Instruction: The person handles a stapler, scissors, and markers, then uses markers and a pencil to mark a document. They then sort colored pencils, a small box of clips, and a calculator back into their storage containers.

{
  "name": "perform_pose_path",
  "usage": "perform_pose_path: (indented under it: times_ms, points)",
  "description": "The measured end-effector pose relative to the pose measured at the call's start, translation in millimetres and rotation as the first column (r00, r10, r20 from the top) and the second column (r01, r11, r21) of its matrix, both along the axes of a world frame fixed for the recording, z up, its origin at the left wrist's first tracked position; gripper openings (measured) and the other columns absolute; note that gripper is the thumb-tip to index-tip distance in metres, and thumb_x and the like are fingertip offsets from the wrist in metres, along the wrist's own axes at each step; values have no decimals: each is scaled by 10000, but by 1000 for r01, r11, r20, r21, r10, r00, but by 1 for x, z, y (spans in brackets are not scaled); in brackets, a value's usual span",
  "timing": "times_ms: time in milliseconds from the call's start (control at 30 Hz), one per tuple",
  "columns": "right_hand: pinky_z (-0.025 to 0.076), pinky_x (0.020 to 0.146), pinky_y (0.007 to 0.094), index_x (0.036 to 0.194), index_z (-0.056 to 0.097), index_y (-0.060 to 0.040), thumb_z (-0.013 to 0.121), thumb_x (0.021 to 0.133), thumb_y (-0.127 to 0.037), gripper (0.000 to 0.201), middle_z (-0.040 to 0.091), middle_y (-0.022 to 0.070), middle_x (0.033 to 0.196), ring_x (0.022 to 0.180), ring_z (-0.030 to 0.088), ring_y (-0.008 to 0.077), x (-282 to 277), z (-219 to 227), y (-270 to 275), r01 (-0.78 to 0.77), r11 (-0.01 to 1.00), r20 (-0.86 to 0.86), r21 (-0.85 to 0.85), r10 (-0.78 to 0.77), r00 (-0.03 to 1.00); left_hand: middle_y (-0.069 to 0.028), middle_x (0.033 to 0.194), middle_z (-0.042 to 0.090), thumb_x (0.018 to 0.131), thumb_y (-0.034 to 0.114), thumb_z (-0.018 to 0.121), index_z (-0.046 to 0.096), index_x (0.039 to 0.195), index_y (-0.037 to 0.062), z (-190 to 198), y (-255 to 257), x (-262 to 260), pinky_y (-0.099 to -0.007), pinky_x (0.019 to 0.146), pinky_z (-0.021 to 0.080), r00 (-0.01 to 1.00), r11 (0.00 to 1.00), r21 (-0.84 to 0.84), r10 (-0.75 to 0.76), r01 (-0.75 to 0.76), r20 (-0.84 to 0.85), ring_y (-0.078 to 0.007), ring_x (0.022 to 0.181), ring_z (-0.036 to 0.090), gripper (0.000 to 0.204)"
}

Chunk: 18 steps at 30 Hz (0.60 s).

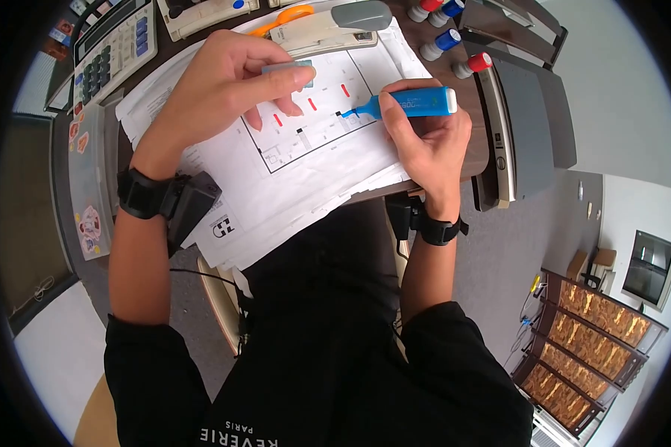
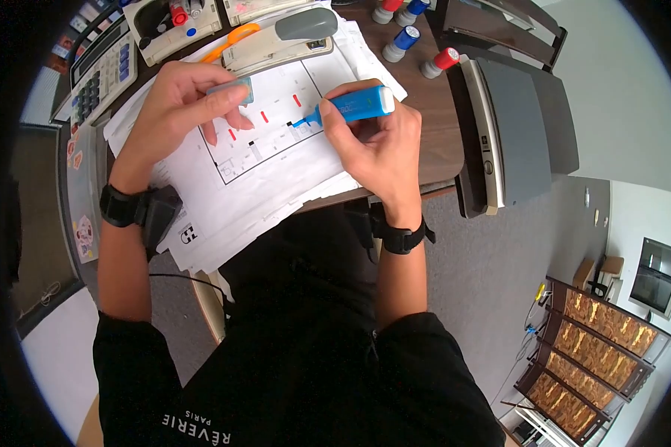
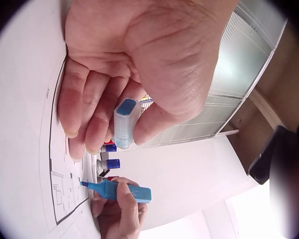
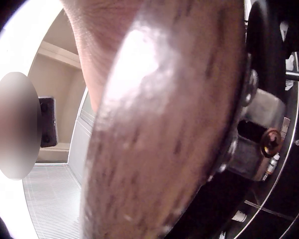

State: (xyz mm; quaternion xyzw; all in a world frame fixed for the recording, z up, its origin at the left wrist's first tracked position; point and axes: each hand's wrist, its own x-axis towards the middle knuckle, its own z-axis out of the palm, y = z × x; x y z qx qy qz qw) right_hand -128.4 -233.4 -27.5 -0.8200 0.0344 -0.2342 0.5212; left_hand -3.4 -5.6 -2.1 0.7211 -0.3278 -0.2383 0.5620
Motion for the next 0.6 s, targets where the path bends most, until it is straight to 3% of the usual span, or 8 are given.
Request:
perform_pose_path:
  times_ms: [333, 400, 533, 600]
  points:
    - [450, 519, 199, 853, 708, -30, 755, 834, -127, 110, 659, 10, 662, 551, 578, 45, 0, -1, 0, 35, 999, 32, 8, -36, 999, -112, 798, 730, 967, 263, 647, 696, 1011, -35, -3, 3, 5, -193, 457, 472, 997, 998, 25, -60, 59, 48, -142, 749, 743, 305]
    - [445, 515, 203, 934, 677, 37, 712, 891, -58, 110, 652, 28, 699, 565, 580, 59, 0, 0, 0, 7, 998, 30, -63, -5, 1000, -111, 798, 730, 969, 263, 644, 695, 1012, -35, -2, 3, 6, -193, 453, 469, 998, 998, 27, -60, 60, 13, -143, 753, 744, 305]
    - [451, 513, 205, 933, 677, 36, 709, 889, -59, 109, 650, 27, 697, 561, 584, 60, 0, -1, 1, 9, 997, 44, -74, -6, 999, -114, 797, 730, 971, 263, 643, 694, 1012, -38, -3, 4, 6, -194, 454, 469, 998, 997, 27, -66, 66, 10, -143, 753, 744, 309]
    - [459, 521, 205, 858, 694, -25, 734, 830, -98, 87, 657, 21, 662, 546, 587, 55, 0, -1, 3, 63, 998, 27, 1, -63, 998, -110, 799, 731, 970, 260, 646, 695, 1007, -39, -2, 3, 4, -196, 458, 469, 998, 998, 14, -55, 56, -12, -141, 757, 744, 306]
